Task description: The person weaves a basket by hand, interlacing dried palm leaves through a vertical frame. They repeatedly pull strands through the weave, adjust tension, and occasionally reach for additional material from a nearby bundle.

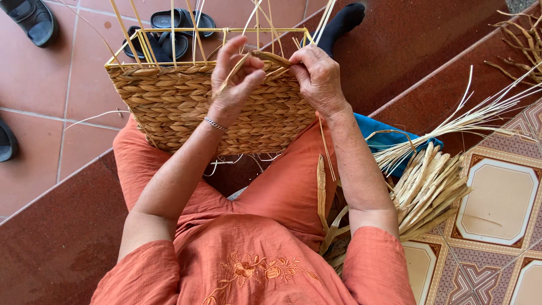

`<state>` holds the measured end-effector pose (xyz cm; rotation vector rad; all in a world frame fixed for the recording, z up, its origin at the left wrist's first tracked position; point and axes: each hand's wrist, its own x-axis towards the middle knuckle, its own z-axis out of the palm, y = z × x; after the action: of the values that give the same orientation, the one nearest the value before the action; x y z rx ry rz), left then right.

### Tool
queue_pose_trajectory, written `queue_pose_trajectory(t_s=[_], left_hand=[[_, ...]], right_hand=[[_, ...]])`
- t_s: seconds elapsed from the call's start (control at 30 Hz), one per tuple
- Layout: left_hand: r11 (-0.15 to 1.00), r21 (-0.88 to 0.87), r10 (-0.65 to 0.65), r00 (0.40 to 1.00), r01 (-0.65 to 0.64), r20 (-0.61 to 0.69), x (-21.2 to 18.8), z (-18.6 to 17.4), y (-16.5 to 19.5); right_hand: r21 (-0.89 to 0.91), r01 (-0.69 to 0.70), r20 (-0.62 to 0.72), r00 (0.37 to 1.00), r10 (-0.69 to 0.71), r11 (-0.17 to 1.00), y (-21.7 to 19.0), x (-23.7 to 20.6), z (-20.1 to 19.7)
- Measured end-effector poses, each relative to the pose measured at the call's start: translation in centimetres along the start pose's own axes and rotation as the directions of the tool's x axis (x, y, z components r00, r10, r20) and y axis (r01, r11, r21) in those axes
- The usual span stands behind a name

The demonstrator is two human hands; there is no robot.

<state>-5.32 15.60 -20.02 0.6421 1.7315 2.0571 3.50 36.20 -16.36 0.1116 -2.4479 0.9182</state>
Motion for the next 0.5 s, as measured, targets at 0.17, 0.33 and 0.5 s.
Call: queue_pose_trajectory(t_s=[0.17, 0.33, 0.5], left_hand=[[0.736, 0.660, 0.022, 0.980, -0.152, 0.200, 2.4, 1.9, -1.6], [0.686, 0.710, 0.119, 0.987, -0.160, 0.107, 4.5, 3.9, -2.7], [0.945, 0.272, 0.195, 0.980, -0.180, -0.030, 2.6, 3.6, -3.3]], right_hand=[[0.091, -0.057, 0.001, 0.998, 0.057, 0.994, 0.8, -0.2, 0.0], [0.091, -0.090, -0.012, 0.996, 0.092, 0.992, 0.8, -0.3, 0.2], [0.037, -0.053, -0.049, 0.997, 0.054, 0.998, 0.8, -0.5, 0.4]])
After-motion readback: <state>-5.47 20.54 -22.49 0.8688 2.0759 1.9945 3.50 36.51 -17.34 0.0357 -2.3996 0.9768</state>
